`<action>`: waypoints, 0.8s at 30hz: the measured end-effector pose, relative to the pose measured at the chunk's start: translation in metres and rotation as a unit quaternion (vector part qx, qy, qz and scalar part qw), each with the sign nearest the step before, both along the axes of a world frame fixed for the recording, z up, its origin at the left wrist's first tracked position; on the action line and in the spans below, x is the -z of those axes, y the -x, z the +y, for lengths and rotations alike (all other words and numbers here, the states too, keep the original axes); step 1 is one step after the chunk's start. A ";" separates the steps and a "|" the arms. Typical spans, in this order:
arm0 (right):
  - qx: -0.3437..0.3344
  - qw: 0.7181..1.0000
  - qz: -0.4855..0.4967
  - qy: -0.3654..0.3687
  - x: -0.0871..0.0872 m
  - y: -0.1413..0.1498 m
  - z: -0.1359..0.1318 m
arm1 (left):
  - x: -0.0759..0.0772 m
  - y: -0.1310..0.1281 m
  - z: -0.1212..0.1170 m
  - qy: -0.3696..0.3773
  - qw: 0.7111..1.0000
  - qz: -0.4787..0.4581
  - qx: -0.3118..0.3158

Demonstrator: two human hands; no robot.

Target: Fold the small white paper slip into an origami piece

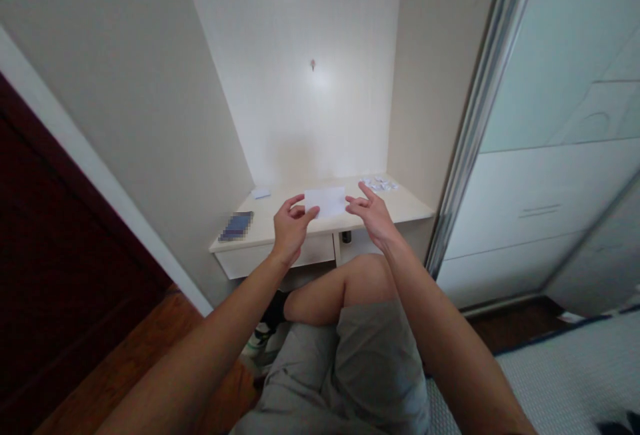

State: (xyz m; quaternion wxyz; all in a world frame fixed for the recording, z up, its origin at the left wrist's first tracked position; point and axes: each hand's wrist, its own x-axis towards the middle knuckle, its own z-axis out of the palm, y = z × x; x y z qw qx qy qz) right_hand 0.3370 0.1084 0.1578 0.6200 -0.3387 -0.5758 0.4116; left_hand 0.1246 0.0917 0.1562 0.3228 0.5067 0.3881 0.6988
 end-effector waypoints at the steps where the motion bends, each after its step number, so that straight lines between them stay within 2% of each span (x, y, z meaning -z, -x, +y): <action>1: 0.010 1.000 -0.008 0.001 -0.002 -0.004 0.000 | 0.001 0.002 0.002 -0.008 1.000 0.004 -0.007; 4: 0.134 0.991 -0.024 0.002 -0.002 -0.012 0.008 | 0.005 0.016 0.013 -0.022 0.999 0.009 -0.030; 5: 0.128 0.992 -0.013 0.011 0.000 -0.011 0.011 | 0.008 0.021 0.019 -0.023 0.999 0.010 -0.034; 7: 0.059 0.997 -0.013 0.044 0.008 0.000 0.020 | 0.014 0.032 0.032 -0.022 0.999 0.016 -0.033; 10: 0.027 0.997 -0.021 0.070 0.023 0.031 0.040 | 0.028 0.043 0.054 -0.013 0.999 0.035 -0.018; 12: 0.009 0.997 -0.035 0.073 0.030 0.049 0.062 | 0.039 0.050 0.071 -0.008 0.999 0.052 -0.004; 14: -0.010 0.995 -0.069 0.064 0.034 0.054 0.092 | 0.050 0.059 0.091 -0.010 0.998 0.067 0.008; 15: 0.016 0.995 -0.079 0.059 0.034 0.052 0.108 | 0.055 0.063 0.103 -0.011 0.998 0.067 0.007; 17: 0.121 0.991 -0.041 0.040 0.035 0.044 0.143 | 0.064 0.073 0.132 0.006 0.999 0.031 0.002; 18: 0.133 0.990 -0.022 0.036 0.035 0.041 0.160 | 0.067 0.077 0.149 0.027 1.000 0.001 0.014; 19: 0.093 0.994 -0.021 0.046 0.036 0.039 0.176 | 0.070 0.080 0.167 0.050 0.998 -0.034 0.027; 20: 0.015 0.997 -0.035 0.073 0.038 0.040 0.193 | 0.072 0.081 0.185 0.065 0.996 -0.050 0.034; 21: -0.064 0.990 -0.054 0.110 0.040 0.043 0.209 | 0.075 0.082 0.205 0.075 0.995 -0.056 0.037; 22: -0.108 0.982 -0.068 0.141 0.043 0.048 0.226 | 0.077 0.081 0.224 0.087 0.993 -0.057 0.047; 24: -0.124 0.973 -0.094 0.173 0.052 0.064 0.261 | 0.083 0.078 0.262 0.118 0.989 -0.053 0.073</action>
